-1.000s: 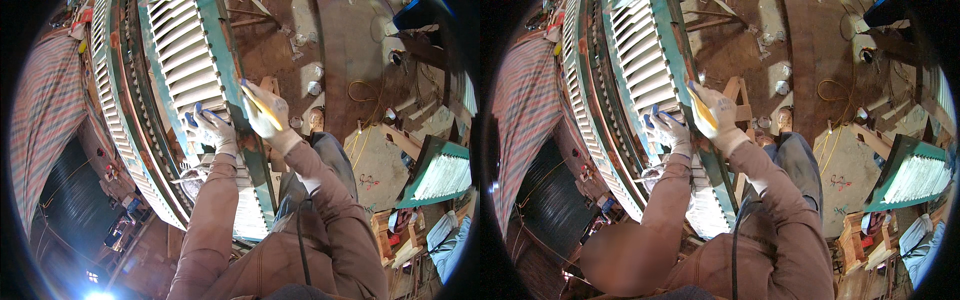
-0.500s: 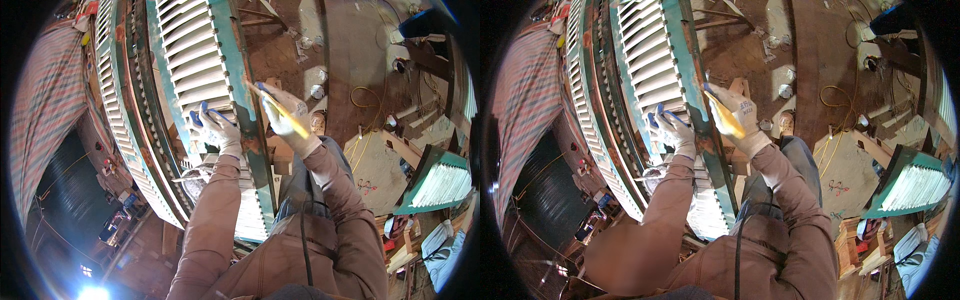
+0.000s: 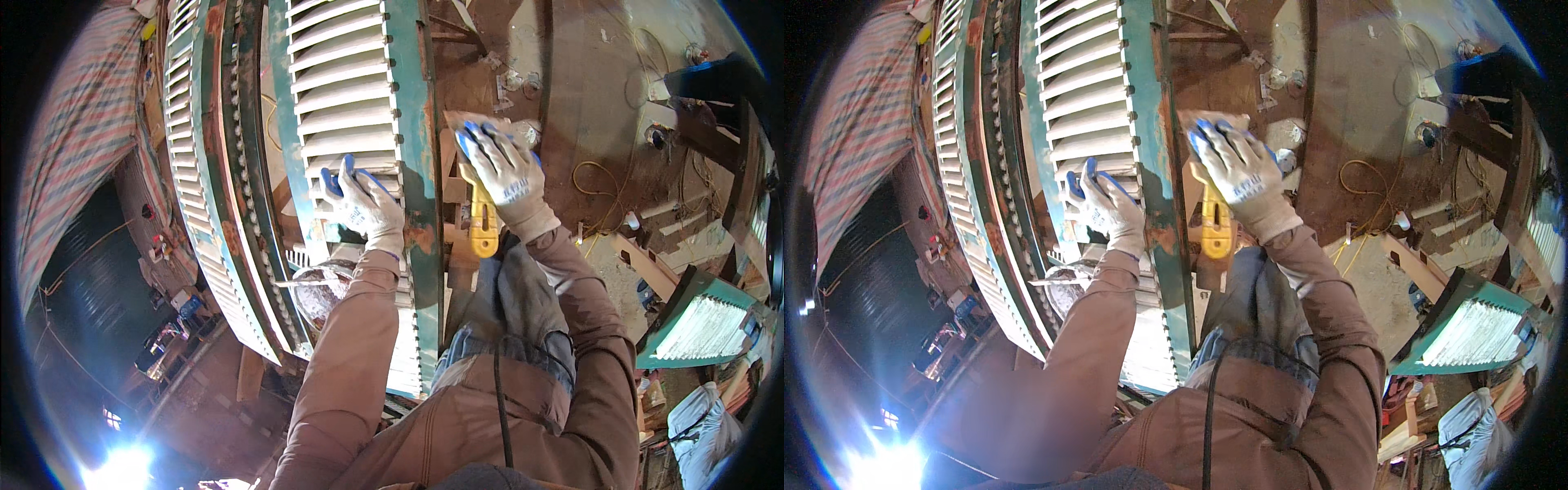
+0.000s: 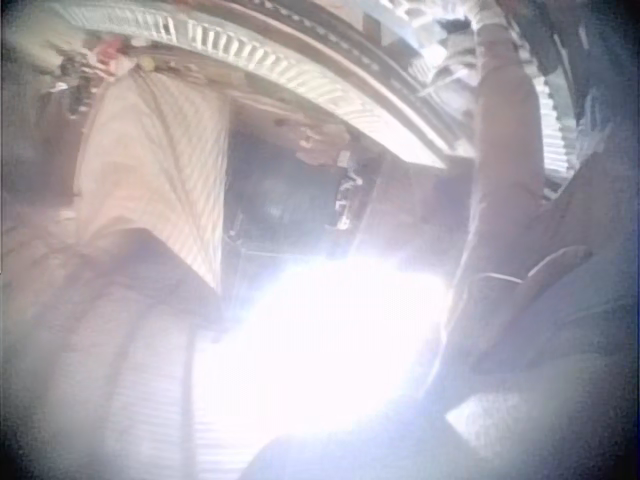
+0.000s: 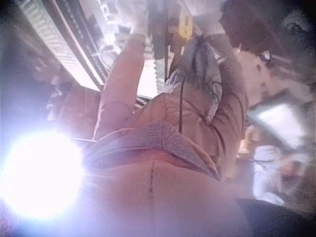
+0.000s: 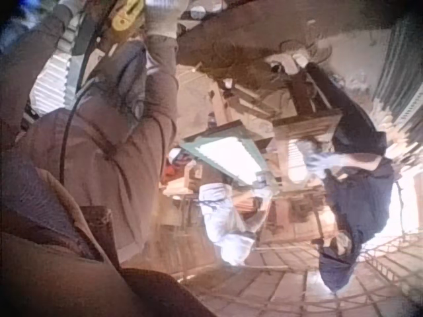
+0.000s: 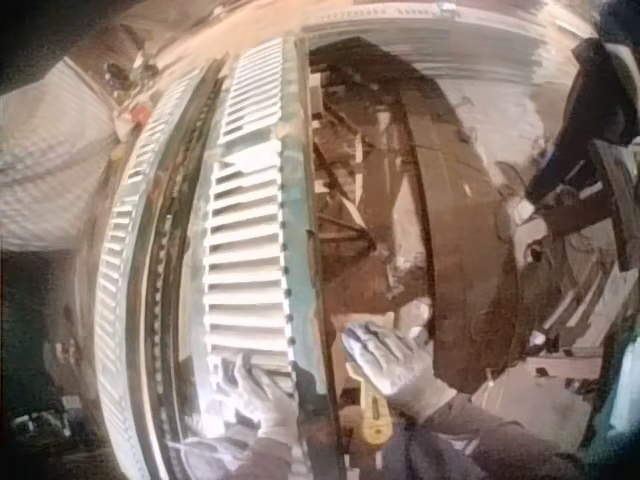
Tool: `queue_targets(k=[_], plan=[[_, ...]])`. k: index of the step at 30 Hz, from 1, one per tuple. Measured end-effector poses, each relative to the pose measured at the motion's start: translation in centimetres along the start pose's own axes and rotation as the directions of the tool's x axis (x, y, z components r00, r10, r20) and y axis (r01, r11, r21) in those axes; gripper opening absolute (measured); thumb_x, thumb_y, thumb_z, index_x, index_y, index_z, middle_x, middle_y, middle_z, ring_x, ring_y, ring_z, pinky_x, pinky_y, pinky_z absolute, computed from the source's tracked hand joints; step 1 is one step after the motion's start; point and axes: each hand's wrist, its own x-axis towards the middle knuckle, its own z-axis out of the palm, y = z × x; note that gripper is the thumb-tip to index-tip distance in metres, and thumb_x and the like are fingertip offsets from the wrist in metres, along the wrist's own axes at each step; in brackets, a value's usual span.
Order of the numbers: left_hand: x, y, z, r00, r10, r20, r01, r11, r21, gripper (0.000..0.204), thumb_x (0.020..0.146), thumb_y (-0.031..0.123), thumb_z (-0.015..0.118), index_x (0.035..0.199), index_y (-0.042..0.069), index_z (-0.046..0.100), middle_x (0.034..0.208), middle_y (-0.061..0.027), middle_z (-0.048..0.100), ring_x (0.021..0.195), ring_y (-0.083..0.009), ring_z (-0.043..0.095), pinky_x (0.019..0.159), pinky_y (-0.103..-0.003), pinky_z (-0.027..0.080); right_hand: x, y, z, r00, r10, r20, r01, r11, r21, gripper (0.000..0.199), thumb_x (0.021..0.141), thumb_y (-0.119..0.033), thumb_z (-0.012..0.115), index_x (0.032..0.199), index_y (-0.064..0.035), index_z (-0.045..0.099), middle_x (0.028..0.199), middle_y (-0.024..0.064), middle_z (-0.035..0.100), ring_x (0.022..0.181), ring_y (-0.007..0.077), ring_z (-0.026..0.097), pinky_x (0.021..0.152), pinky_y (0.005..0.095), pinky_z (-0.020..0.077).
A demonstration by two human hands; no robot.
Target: The person applies a reddish-brown finish to wooden louvered shutters using a yellow-handled brush. They repeatedly dip the brush into a small metal bowl and paint the slats and frame of multiple shutters arranged on a workbench.
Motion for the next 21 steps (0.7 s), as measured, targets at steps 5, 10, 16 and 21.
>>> queue_targets(k=[5,10,16,21], plan=[[0.0,0.3,-0.2,1.0,0.024,0.001,-0.024,0.998,-0.05,0.031,0.101,0.02,0.052,0.128,0.013,0.065,0.147,-0.0238,0.045,0.136,-0.0392,0.041,0.11,-0.057,0.031,5.2,-2.2,-2.2,0.954,-0.134,0.268,0.155,0.986,-0.058,0.047,0.096,-0.035,0.058,0.138,-0.0123,0.058,0.136,0.0016,0.062,0.125,0.0168,0.055,0.104,0.0395,0.0421],[0.2,-0.1,0.0,0.997,0.078,-0.018,-0.075,0.988,0.138,0.031,0.1,0.017,0.053,0.128,0.015,0.066,0.14,-0.0222,0.05,0.132,-0.0381,0.045,0.108,-0.052,0.035,5.1,-3.0,-4.6,0.93,-0.178,0.32,0.164,0.984,0.07,0.046,0.092,-0.037,0.062,0.129,-0.0101,0.063,0.13,0.0043,0.064,0.118,0.0211,0.058,0.099,0.0421,0.0447],[0.0,1.1,-0.7,1.0,0.021,-0.002,-0.021,0.996,0.089,0.029,0.1,0.017,0.054,0.126,0.013,0.066,0.144,-0.0251,0.044,0.129,-0.0412,0.045,0.107,-0.051,0.039,6.2,-2.4,-3.1,0.939,-0.187,0.29,0.194,0.981,0.003,0.037,0.096,-0.031,0.057,0.122,-0.0064,0.065,0.125,0.0105,0.065,0.116,0.0254,0.058,0.094,0.041,0.0461],[-0.3,-1.6,1.0,0.992,0.103,-0.073,-0.099,0.993,0.06,0.03,0.102,0.02,0.051,0.127,0.014,0.066,0.139,-0.0227,0.048,0.132,-0.0387,0.041,0.11,-0.056,0.029,0.0,-5.8,-8.2,0.899,-0.224,0.376,0.126,0.955,0.267,0.037,0.092,-0.03,0.062,0.12,-0.007,0.069,0.122,0.012,0.068,0.118,0.0272,0.061,0.098,0.0416,0.0473]])
